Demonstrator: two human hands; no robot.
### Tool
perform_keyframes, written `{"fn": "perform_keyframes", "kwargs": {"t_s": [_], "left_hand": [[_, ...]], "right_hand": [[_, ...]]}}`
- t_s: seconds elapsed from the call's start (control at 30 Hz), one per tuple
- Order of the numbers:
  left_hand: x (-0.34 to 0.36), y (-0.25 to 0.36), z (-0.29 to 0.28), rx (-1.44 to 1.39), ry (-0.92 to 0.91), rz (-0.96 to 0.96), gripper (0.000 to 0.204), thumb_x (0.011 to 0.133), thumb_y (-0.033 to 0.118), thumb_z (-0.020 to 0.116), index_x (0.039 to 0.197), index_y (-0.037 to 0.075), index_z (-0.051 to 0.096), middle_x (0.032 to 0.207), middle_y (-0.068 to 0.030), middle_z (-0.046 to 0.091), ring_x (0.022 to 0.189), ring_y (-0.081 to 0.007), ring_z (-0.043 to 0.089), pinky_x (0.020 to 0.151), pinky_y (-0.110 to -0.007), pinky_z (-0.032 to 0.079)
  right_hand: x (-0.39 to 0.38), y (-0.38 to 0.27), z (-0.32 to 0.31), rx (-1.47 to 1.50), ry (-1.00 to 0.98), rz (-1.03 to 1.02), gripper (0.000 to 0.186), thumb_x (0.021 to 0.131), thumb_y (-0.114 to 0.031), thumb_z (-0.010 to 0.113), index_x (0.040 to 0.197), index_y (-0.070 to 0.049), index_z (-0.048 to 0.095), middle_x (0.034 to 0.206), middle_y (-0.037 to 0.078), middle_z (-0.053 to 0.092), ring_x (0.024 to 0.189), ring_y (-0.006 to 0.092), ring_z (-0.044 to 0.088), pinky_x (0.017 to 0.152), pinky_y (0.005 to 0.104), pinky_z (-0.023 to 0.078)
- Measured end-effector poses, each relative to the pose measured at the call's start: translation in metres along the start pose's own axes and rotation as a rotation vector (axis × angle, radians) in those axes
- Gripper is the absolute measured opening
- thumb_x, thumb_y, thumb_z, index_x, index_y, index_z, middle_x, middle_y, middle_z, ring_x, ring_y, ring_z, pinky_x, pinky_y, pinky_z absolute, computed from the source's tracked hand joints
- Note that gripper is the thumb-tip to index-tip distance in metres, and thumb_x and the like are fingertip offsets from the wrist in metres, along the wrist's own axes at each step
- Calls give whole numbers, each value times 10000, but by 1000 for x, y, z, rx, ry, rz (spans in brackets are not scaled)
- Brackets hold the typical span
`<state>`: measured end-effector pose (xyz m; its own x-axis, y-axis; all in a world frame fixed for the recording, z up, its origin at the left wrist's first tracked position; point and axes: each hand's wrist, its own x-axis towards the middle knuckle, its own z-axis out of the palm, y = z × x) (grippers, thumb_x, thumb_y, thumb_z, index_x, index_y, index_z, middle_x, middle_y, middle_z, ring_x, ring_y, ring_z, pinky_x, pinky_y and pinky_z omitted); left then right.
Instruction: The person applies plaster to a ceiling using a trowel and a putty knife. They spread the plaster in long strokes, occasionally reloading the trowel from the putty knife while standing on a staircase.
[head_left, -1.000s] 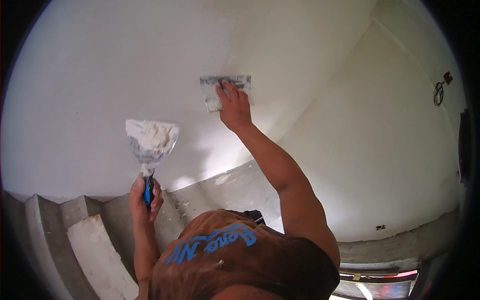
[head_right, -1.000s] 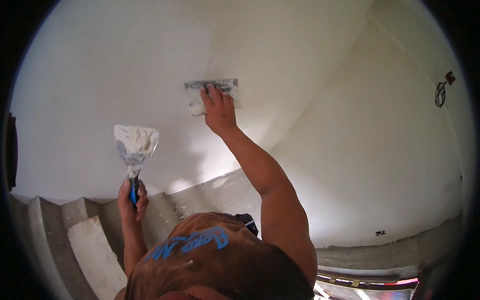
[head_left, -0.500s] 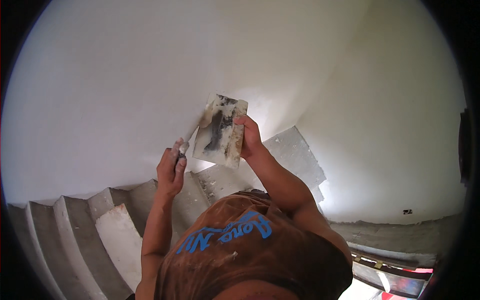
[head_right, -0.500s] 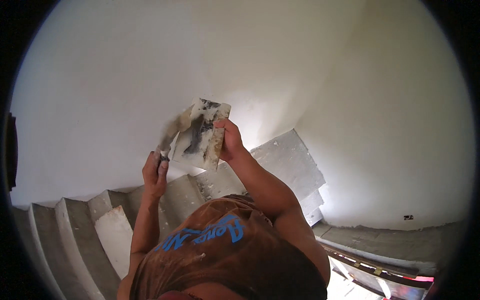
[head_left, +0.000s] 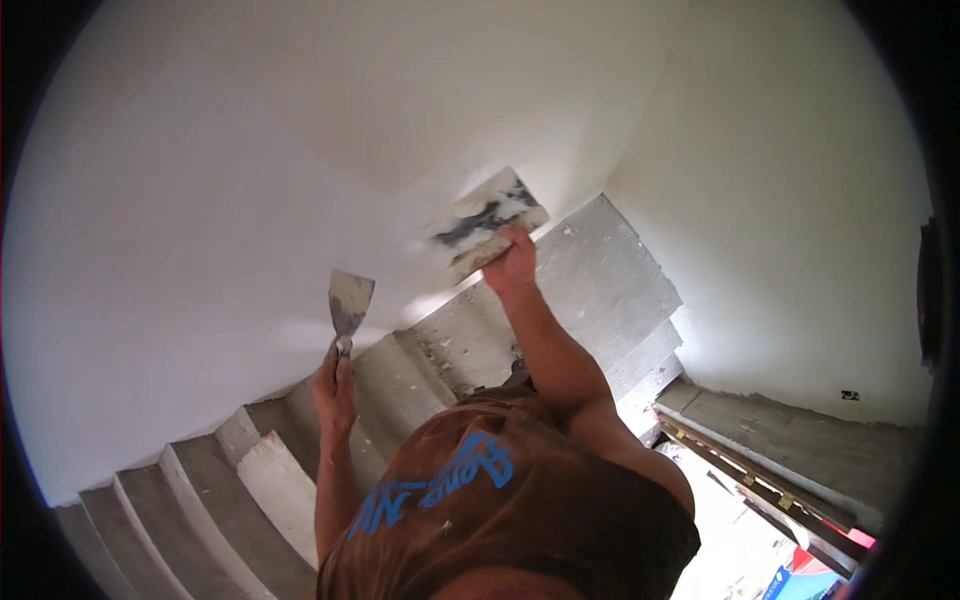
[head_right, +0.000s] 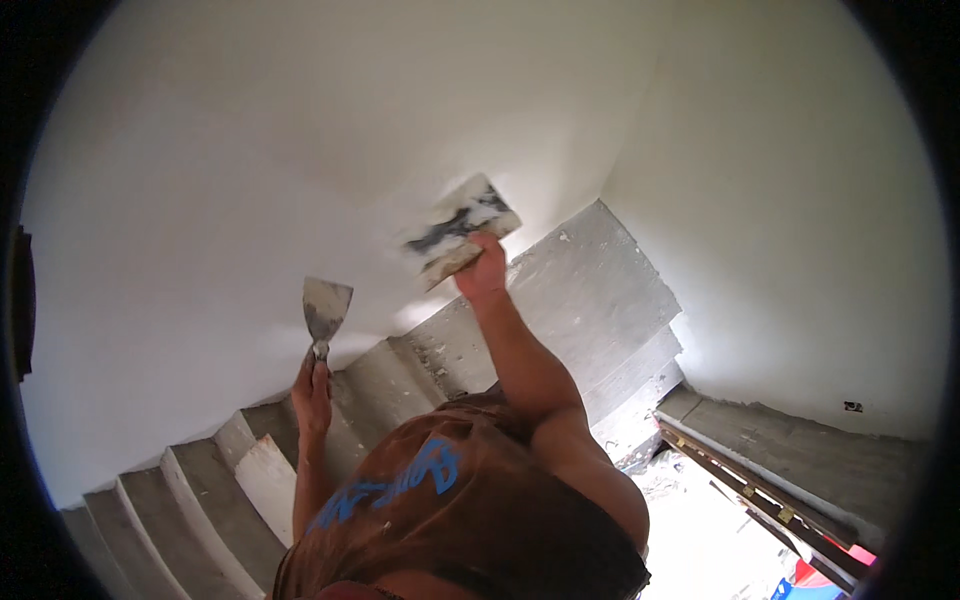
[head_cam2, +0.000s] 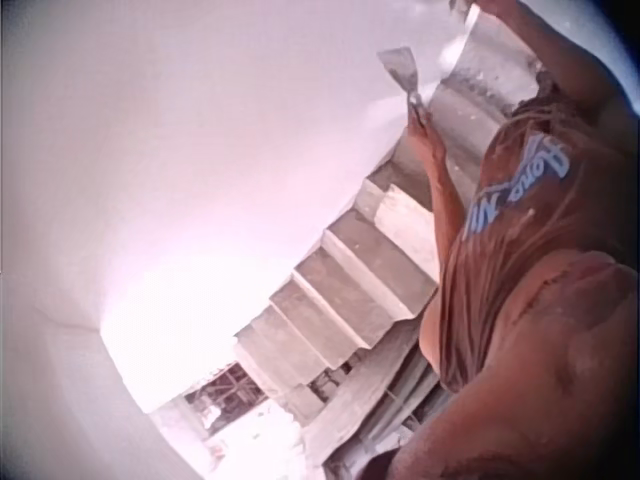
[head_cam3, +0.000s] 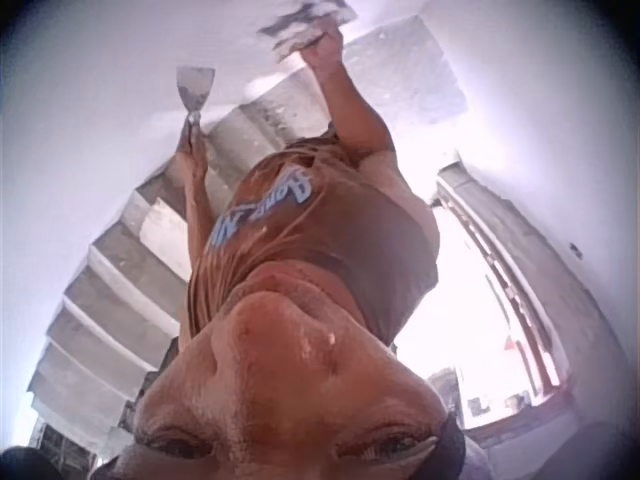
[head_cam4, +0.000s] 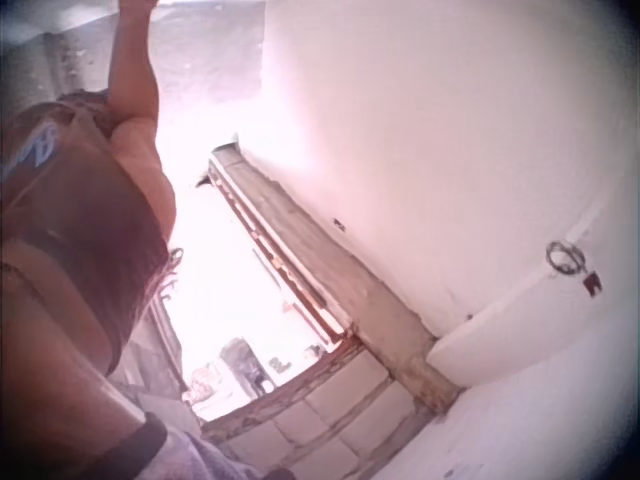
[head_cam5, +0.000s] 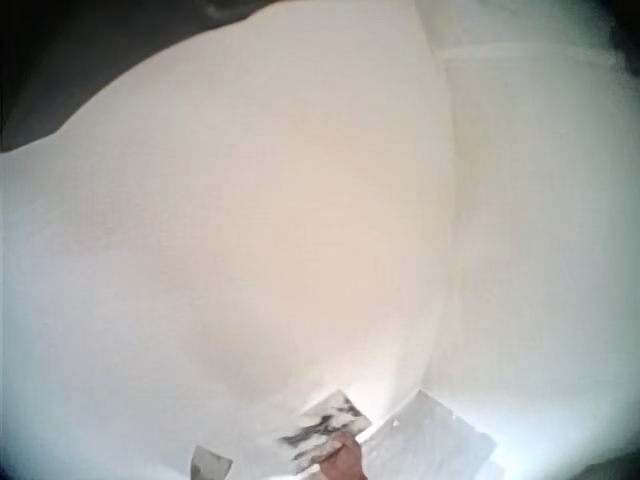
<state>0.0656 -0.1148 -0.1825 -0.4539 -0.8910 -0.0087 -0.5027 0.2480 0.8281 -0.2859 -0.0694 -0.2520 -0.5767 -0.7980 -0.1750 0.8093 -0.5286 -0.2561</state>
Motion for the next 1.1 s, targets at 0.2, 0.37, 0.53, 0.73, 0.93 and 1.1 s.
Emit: {"fn": "perform_keyframes", "kwargs": {"t_s": [0.2, 0.37, 0.53, 0.73, 0.93, 1.1], "left_hand": [[-27, 13, -5, -138, -84, -438, 298, 1004, 163, 501, 1231, 2, 606, 755, 25, 539, 576, -30, 439, 505, -216, 360], [-31, 44, -3, -111, -43, -511, 268, 1006, 182, 518, 1176, -4, 610, 751, 27, 533, 575, -29, 437, 495, -213, 359], [-35, 39, -7, -201, -1, -555, 285, 1017, 206, 521, 1184, -12, 599, 765, 27, 539, 582, -17, 433, 498, -191, 349], [-18, 21, -20, -129, -172, -464, 325, 1019, 206, 518, 1237, -24, 591, 770, 19, 535, 590, -28, 431, 499, -201, 346], [-8, 22, -19, -224, -89, -374, 318, 1013, 208, 515, 1227, -13, 596, 769, 15, 533, 593, -29, 424, 495, -203, 334], [-2, 58, -18, -268, -102, -332, 285, 1013, 232, 496, 1157, 10, 601, 750, 17, 530, 570, -33, 432, 482, -202, 331]], "right_hand": [[115, -91, -146, -522, 584, -338, 467, 771, -71, 624, 1233, -56, 555, 1169, 106, 611, 1059, 278, 609, 876, 425, 532], [164, -130, -136, -485, 479, -369, 447, 749, -39, 645, 1192, -53, 585, 1118, 101, 631, 1060, 269, 607, 886, 403, 525], [168, -108, -89, -567, 381, -375, 431, 744, -3, 634, 1171, -44, 589, 1091, 72, 629, 997, 266, 615, 867, 394, 523], [137, -38, 3, -894, 333, -452, 336, 774, -36, 624, 1109, -8, 617, 959, 99, 673, 872, 225, 640, 809, 348, 504], [62, 63, 108, -1445, 99, -893, 604, 757, -43, 614, 1352, -49, 508, 1351, 166, 543, 1195, 363, 561, 1009, 430, 485], [32, 62, 102, -1223, 5, -426, 448, 784, -42, 603, 1231, -37, 594, 1125, 115, 656, 977, 229, 652, 833, 343, 537]]}}
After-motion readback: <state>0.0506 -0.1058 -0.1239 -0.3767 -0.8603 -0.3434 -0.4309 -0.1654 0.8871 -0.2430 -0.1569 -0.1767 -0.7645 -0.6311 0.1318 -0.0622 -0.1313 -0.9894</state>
